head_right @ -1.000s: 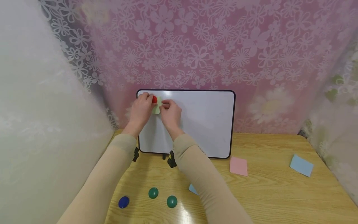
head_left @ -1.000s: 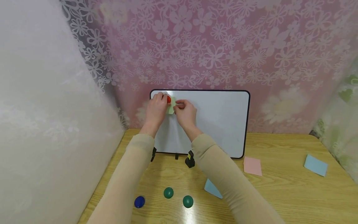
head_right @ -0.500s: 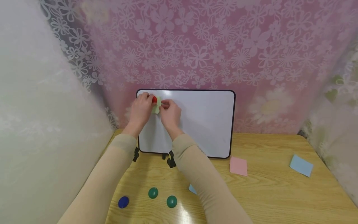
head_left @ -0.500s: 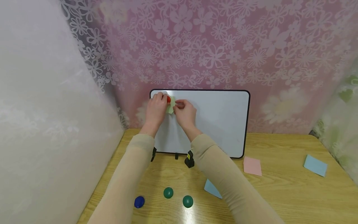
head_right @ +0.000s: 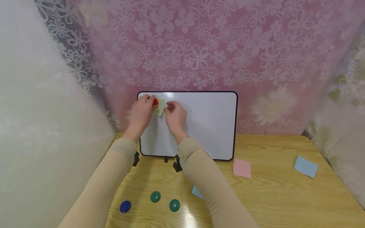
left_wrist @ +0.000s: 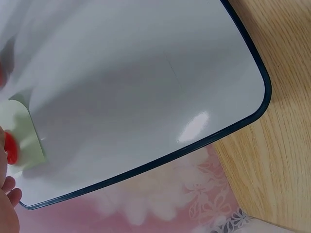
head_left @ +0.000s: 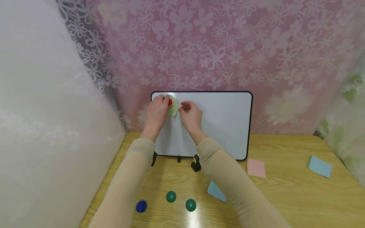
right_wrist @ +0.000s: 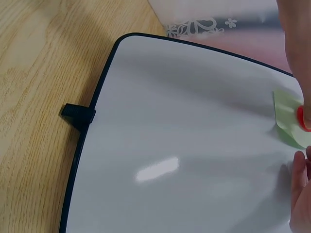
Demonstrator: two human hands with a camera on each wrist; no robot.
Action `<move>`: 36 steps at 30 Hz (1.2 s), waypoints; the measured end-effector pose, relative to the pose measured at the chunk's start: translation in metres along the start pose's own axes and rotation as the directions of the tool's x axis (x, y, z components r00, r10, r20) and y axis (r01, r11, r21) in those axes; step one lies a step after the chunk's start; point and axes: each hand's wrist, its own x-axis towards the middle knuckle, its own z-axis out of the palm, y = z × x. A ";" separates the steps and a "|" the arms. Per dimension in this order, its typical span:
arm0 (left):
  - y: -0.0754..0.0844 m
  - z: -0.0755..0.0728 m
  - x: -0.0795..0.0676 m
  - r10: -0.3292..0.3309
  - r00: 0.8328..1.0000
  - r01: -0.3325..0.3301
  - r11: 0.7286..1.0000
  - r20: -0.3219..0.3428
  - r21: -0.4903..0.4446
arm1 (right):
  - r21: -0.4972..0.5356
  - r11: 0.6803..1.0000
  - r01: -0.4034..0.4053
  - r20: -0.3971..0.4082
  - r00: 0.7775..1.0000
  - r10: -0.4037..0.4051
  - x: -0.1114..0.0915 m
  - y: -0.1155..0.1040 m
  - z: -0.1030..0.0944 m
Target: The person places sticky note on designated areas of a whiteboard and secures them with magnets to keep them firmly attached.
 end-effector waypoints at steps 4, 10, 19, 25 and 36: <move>-0.002 -0.001 0.000 0.001 1.000 -0.001 1.000 -0.005 -0.017 | 0.013 1.000 0.023 0.003 1.000 -0.023 0.001 0.003 -0.005; -0.004 -0.002 -0.003 0.011 1.000 -0.012 0.999 -0.025 -0.047 | -0.016 0.999 0.033 0.020 0.999 -0.032 0.001 0.005 -0.009; -0.007 -0.001 -0.010 0.017 1.000 -0.018 0.995 -0.016 -0.098 | -0.059 0.998 0.037 0.049 0.998 -0.034 -0.002 0.008 -0.017; -0.007 0.001 -0.016 0.031 0.999 -0.034 0.994 -0.028 -0.101 | -0.098 0.994 0.052 0.058 0.997 -0.046 -0.001 0.018 -0.024; 0.000 0.001 -0.027 0.054 0.997 -0.060 0.989 -0.051 -0.134 | -0.094 0.992 0.082 0.110 0.991 -0.071 -0.003 0.029 -0.040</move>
